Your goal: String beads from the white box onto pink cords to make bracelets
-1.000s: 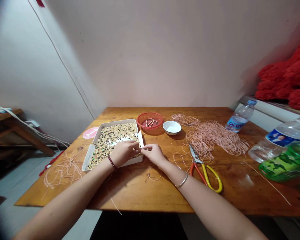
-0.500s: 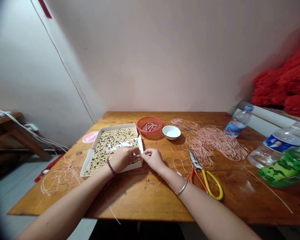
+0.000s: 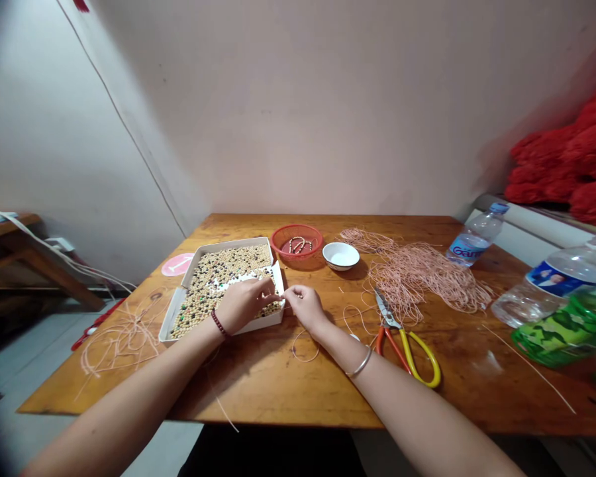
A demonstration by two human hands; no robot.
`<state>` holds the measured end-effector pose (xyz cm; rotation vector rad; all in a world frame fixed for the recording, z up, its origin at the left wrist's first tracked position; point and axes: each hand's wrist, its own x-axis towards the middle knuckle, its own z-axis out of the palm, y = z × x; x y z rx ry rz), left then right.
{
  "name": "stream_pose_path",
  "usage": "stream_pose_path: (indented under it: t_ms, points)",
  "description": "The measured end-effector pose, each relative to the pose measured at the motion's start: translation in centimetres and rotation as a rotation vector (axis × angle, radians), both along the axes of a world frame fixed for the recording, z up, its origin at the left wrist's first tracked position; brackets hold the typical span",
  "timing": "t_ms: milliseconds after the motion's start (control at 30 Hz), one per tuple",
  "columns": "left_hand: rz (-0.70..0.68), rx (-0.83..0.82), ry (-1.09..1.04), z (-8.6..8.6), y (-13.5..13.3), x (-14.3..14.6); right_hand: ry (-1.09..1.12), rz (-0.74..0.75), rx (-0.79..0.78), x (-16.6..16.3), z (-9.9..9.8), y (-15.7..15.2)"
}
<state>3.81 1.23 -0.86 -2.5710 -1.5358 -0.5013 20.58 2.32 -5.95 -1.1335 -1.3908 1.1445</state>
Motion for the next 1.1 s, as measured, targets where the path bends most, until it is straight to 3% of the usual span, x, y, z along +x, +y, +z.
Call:
stream_pose_path:
  t_ms: [367, 1100]
  points:
    - [-0.052, 0.007, -0.039, -0.19, 0.19, -0.14, -0.087, -0.102, 0.022, 0.12, -0.03, 0.0]
    - [-0.032, -0.025, -0.061, -0.07, 0.07, -0.01, -0.124, -0.128, 0.02, 0.33, -0.13, 0.35]
